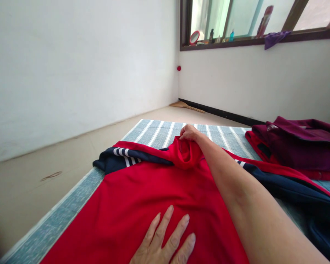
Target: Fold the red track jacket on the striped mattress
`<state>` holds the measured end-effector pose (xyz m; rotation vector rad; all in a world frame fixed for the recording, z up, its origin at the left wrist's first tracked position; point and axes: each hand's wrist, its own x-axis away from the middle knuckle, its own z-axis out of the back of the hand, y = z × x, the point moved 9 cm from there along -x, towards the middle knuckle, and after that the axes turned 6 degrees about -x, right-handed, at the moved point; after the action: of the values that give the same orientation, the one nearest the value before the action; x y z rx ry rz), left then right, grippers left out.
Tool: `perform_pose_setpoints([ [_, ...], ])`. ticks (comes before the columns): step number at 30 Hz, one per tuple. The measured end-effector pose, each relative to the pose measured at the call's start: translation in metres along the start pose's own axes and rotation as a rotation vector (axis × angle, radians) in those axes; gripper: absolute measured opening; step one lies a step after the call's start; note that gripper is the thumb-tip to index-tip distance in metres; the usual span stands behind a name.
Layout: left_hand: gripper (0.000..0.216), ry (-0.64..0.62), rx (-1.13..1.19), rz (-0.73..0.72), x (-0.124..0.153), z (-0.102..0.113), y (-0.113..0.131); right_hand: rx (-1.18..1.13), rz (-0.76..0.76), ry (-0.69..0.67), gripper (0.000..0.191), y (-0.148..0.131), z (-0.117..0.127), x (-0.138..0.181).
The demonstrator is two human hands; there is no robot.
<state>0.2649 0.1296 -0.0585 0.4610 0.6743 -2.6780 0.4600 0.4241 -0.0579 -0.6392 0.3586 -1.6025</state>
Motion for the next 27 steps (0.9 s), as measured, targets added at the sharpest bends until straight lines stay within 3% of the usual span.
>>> perform_pose_setpoints([
  [27,0.043,-0.030,0.051,0.048,0.002,-0.011,-0.002,0.164,-0.011,-0.061,0.028,0.000,-0.013,-0.015],
])
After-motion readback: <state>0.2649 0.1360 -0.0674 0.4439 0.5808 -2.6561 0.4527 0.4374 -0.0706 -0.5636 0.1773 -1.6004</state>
